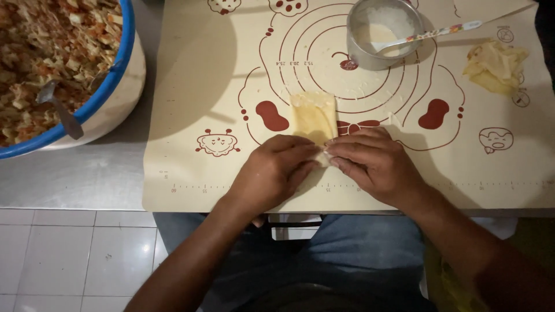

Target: Assembling pastries by placing filling on wrappers and folding them into rolls on a silicone mat.

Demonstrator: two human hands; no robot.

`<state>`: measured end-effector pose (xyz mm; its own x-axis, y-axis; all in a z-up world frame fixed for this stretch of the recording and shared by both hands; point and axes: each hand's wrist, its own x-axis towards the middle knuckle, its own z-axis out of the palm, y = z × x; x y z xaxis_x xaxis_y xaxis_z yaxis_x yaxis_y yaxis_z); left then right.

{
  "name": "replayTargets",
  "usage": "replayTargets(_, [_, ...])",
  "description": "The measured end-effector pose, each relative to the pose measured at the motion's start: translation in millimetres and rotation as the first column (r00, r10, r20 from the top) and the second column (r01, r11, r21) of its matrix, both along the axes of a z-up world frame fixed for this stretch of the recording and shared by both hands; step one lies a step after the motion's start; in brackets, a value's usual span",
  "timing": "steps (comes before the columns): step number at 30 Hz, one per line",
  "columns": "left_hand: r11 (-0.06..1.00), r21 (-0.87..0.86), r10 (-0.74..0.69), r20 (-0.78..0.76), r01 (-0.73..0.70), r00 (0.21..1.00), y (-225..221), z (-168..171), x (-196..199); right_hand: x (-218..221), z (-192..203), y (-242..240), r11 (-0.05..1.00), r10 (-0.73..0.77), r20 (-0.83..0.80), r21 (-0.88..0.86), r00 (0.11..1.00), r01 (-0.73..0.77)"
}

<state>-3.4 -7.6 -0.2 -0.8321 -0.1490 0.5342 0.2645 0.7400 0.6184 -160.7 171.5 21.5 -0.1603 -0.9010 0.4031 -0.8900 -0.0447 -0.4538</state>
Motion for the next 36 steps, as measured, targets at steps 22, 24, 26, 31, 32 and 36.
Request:
replayTargets(22, [0.989, -0.145, 0.046, 0.144, -0.025, 0.988, -9.4, 5.3, -12.6, -12.1, 1.3, -9.5, 0.998, -0.035, -0.093, 0.051, 0.995, 0.040])
replayTargets(24, [0.990, -0.139, 0.043, 0.159, -0.020, 0.986, -9.8, 10.2, -13.1, -12.3, -2.2, -10.2, 0.998, -0.041, -0.102, 0.033, 0.994, 0.045])
replayTargets(26, [0.992, -0.130, 0.026, 0.189, -0.001, 0.982, -10.1, 12.6, -12.9, -14.0, -11.7, -8.9, 0.998, -0.045, -0.138, 0.031, 0.989, 0.050])
replayTargets(31, [0.995, -0.038, 0.094, 0.203, -0.088, 0.975, -10.6, 12.6, -14.5, -10.7, 3.5, -11.3, 0.997, -0.066, -0.034, 0.029, 0.997, 0.067])
replayTargets(32, [0.993, 0.011, 0.112, 0.211, -0.116, 0.971, -12.1, 11.7, -15.4, -9.2, 8.0, -11.7, 0.995, -0.088, 0.031, 0.039, 0.996, 0.087])
replayTargets(36, [0.985, 0.069, 0.140, 0.208, -0.157, 0.968, -14.9, 8.1, -18.0, -17.0, 5.0, -15.2, 0.995, -0.082, 0.133, 0.063, 0.988, 0.074])
